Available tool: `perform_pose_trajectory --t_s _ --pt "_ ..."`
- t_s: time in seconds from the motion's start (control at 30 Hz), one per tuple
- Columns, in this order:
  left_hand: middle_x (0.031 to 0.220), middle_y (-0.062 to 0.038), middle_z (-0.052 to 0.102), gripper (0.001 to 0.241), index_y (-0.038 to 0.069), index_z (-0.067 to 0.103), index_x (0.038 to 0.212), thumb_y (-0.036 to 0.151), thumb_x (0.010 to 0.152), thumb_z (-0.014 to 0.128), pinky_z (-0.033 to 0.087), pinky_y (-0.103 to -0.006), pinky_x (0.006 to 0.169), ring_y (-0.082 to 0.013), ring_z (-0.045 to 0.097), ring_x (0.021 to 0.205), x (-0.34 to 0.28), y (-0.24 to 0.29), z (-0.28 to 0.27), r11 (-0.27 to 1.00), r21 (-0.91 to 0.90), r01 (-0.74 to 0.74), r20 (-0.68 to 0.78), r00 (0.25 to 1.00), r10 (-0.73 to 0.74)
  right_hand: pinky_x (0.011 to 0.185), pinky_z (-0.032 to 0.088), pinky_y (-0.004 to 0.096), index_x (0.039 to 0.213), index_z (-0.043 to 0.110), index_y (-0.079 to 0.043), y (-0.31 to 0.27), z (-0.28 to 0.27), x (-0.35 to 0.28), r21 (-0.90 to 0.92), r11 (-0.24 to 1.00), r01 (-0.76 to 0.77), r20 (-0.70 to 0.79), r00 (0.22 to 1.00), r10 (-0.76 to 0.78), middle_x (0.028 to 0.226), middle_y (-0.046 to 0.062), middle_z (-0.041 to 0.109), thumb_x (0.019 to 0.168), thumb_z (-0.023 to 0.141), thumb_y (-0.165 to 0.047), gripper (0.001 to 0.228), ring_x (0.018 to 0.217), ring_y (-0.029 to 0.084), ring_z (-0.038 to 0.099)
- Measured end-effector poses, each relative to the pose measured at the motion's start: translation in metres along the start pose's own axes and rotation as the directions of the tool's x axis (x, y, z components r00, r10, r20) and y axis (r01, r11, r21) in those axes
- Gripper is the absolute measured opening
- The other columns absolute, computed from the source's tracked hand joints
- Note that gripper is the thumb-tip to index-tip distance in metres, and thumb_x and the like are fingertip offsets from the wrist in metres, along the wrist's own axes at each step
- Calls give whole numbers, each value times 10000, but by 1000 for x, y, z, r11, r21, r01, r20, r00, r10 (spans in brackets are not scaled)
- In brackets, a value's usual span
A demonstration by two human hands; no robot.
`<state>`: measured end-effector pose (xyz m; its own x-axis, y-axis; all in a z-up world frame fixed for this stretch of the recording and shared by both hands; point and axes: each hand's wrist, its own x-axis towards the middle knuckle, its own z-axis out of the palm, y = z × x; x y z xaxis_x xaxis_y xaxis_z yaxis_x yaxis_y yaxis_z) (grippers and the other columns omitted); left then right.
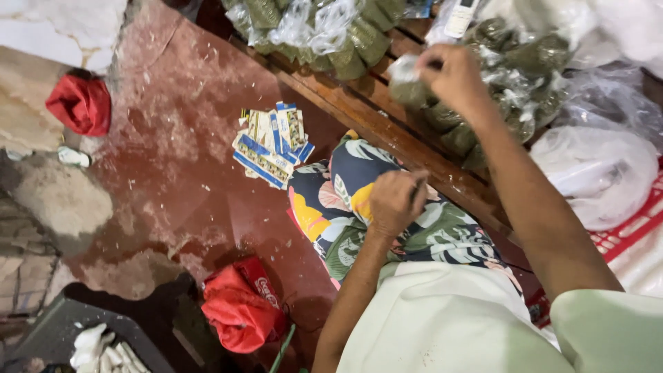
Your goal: The person ties small plastic bags containing green grains and organizes them on wooden slats. They also briefly pick up and look at a mobile phone.
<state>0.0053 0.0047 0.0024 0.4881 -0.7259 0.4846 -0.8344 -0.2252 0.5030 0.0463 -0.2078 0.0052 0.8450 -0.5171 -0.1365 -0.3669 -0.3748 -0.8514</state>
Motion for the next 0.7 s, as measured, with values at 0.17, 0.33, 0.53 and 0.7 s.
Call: perform_pose_trajectory --t_s 0.17,0.33,0.53,0.7 --pt "949 -66 543 379 69 505 1138 378 918 509 477 -285 585 -140 536 705 20 8 -2 828 -252 502 -4 855 -519 311 294 166 983 642 -41 -22 -13 -51 55 998 -10 108 994 4 849 103 660 935 598 -39 64 376 60 361" --pt "1334 -279 341 725 -44 352 1349 109 747 725 352 -476 1027 -460 404 1234 28 -10 4 809 -448 380 -18 901 -433 809 511 338 866 718 -126 -28 -11 -114 295 815 498 -141 867 -479 895 56 701 792 693 -71 95 908 242 672" --pt "1131 -222 456 531 -36 457 1172 221 757 667 415 -435 885 -403 499 1037 -22 -6 -17 782 -526 334 87 936 -341 688 593 295 850 725 -155 -126 -73 -169 457 521 721 9 582 -813 909 1 707 771 717 -139 82 796 160 703" --pt "949 -171 559 434 -29 551 1013 322 767 615 471 -398 757 -353 586 859 -95 16 -39 751 -577 320 142 945 -293 668 557 294 854 692 -97 -83 -58 -147 605 633 483 176 694 -698 843 34 680 766 723 -157 111 718 157 661"
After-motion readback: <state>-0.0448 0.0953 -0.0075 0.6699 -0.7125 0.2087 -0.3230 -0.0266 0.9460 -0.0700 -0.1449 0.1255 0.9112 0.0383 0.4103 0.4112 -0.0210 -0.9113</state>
